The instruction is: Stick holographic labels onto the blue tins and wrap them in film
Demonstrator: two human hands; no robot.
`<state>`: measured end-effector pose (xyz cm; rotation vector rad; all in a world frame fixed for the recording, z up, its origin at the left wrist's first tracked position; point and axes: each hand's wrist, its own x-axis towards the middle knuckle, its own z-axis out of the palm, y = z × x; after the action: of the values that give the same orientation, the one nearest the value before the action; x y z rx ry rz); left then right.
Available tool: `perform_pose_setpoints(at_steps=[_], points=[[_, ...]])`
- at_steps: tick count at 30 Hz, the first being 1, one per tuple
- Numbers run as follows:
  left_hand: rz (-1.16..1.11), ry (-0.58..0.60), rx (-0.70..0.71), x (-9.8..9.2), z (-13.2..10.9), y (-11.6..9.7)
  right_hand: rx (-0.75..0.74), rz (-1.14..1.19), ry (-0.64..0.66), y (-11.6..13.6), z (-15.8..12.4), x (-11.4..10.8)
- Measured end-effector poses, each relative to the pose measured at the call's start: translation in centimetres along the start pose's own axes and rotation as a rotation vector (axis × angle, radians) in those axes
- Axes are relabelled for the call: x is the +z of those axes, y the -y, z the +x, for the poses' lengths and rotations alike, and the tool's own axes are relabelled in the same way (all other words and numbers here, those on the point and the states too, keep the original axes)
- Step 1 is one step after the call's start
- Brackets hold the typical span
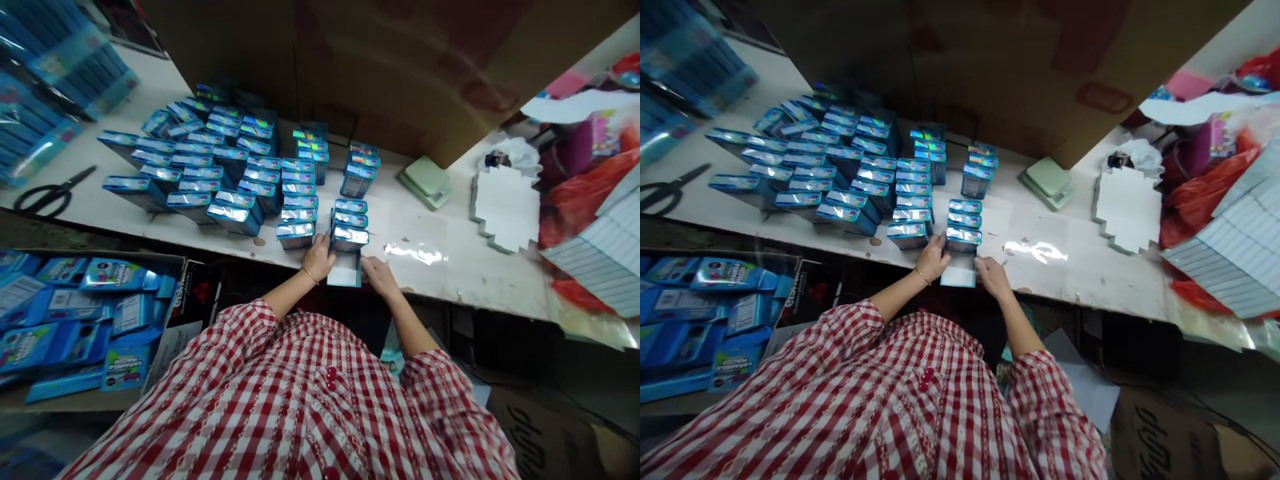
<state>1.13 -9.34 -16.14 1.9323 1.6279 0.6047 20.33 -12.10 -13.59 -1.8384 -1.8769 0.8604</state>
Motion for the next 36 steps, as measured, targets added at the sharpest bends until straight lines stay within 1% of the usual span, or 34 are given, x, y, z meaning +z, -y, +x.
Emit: perform_pose_setpoints(at_steps=[1,3,4,5,6,8,9,11,12,14,16,18,20,22,24,26,28,31,33,34,36], points=[[-0.020,-0.005,0.010,0.0,0.0,0.2,0.002,0.015,-0.042,-0.2,0.9,-1.2],[-0.074,-0.031,0.047,0.0,0.0,0.8,-0.048,-0.001,-0.213,-0.1,3.9,-4.1],[-0.099,-0.049,0.070,0.1,-0.1,1.1,-0.114,-0.032,-0.296,0.3,6.0,-5.5],[-0.119,-0.068,0.089,0.2,-0.1,1.4,-0.199,-0.076,-0.336,1.0,8.4,-6.7],[-0.134,-0.085,0.106,0.3,-0.2,1.6,-0.288,-0.135,-0.332,1.8,11.0,-7.6],[-0.155,-0.107,0.123,0.5,-0.3,1.9,-0.417,-0.294,-0.223,3.7,16.5,-8.7],[-0.161,-0.113,0.126,0.6,-0.3,2.0,-0.438,-0.370,-0.146,4.5,19.2,-8.8],[-0.171,-0.118,0.126,0.7,-0.4,2.0,-0.411,-0.490,0.010,5.5,23.8,-8.6],[-0.175,-0.120,0.123,0.7,-0.4,2.0,-0.383,-0.533,0.071,5.7,25.6,-8.4],[-0.180,-0.121,0.120,0.7,-0.4,1.9,-0.354,-0.589,0.133,5.6,27.9,-7.9],[-0.183,-0.122,0.117,0.7,-0.4,1.8,-0.383,-0.621,0.125,5.2,28.5,-7.6],[-0.179,-0.120,0.110,0.7,-0.4,1.7,-0.417,-0.636,0.085,4.9,28.0,-7.5],[-0.172,-0.113,0.098,0.7,-0.4,1.7,-0.410,-0.630,0.030,4.5,26.8,-7.7],[-0.166,-0.102,0.089,0.7,-0.4,1.7,-0.382,-0.611,-0.032,3.7,24.9,-8.4],[-0.159,-0.098,0.085,0.7,-0.3,1.8,-0.357,-0.596,-0.096,2.3,22.2,-9.6],[-0.148,-0.111,0.089,0.8,-0.2,1.9,-0.337,-0.595,-0.159,0.8,18.5,-11.5],[-0.144,-0.133,0.100,0.9,0.1,2.0,-0.333,-0.604,-0.223,-0.3,13.6,-13.9],[-0.167,-0.158,0.130,1.0,0.0,2.0,-0.362,-0.606,-0.325,-0.3,5.3,-16.8],[-0.198,-0.187,0.145,1.0,-0.7,2.0,-0.416,-0.566,-0.379,0.5,0.3,-17.5],[-0.215,-0.207,0.149,1.1,-1.4,1.9,-0.442,-0.546,-0.369,1.1,-1.8,-17.2],[-0.243,-0.241,0.159,1.2,-3.1,1.7,-0.492,-0.493,-0.323,2.4,-4.7,-15.7]])
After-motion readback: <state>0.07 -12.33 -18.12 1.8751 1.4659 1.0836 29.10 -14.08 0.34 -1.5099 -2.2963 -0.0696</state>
